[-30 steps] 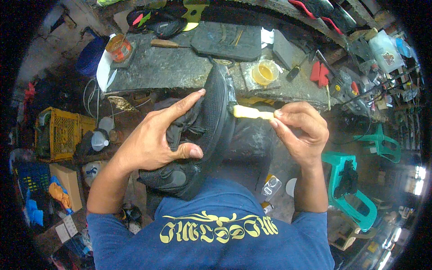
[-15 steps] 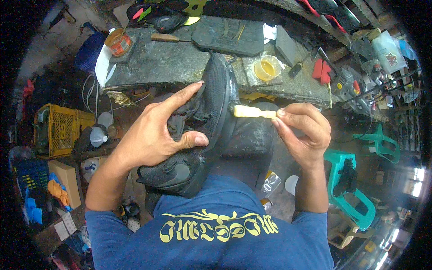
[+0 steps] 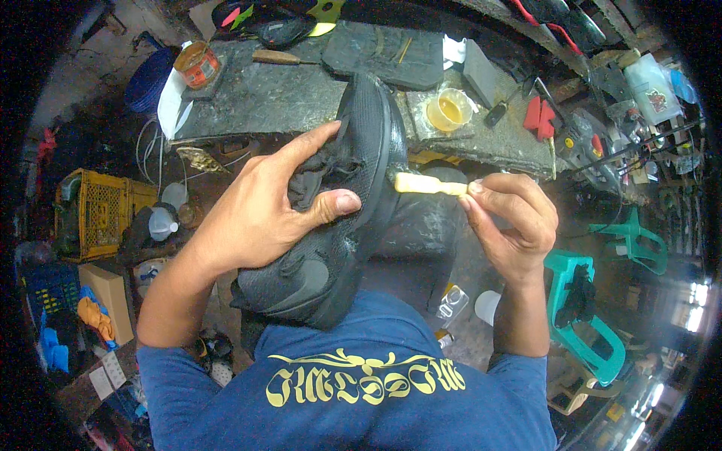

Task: The person sits on the floor and applies a yellow paste to the sole of a black shoe using a small brush. They then use a utility knife to scrape the sole and a metal tool to work on the shoe's upper. The person continues to apply paste to the sole and upper, rotating the shoe to reach different areas.

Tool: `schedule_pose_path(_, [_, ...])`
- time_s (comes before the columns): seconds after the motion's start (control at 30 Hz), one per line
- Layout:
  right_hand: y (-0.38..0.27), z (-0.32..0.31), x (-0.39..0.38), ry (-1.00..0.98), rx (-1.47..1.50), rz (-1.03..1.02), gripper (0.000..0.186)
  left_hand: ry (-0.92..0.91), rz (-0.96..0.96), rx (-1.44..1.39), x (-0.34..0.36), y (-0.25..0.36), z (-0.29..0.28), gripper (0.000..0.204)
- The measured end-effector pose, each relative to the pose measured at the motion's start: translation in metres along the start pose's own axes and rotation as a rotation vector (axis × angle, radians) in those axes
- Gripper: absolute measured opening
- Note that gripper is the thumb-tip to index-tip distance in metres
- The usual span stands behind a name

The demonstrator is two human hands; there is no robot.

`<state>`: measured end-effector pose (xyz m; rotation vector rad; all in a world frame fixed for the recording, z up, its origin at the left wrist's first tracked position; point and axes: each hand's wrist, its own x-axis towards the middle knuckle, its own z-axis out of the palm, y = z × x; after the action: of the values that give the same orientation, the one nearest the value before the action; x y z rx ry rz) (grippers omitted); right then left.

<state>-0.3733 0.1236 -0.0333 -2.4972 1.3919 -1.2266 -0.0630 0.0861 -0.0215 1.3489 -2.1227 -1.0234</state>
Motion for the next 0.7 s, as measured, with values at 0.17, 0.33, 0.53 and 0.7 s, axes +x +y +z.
schedule_pose_path(0.17, [-0.001, 0.0, 0.0, 0.001, -0.016, -0.008, 0.017, 0.065, 0.098, 0.074, 0.005, -0.003, 0.002, 0.082])
schedule_pose_path(0.33, [-0.001, -0.001, -0.001, 0.0, -0.033, -0.022, 0.016, 0.089, 0.087, 0.078, 0.009, -0.004, 0.003, 0.081])
schedule_pose_path(0.53, [-0.002, 0.0, -0.001, -0.002, -0.062, -0.051, 0.017, 0.068, 0.016, 0.051, 0.014, -0.001, 0.001, 0.083])
schedule_pose_path(0.7, [-0.003, 0.0, -0.001, -0.011, -0.086, -0.075, 0.017, 0.066, 0.001, 0.036, 0.017, -0.003, 0.001, 0.083])
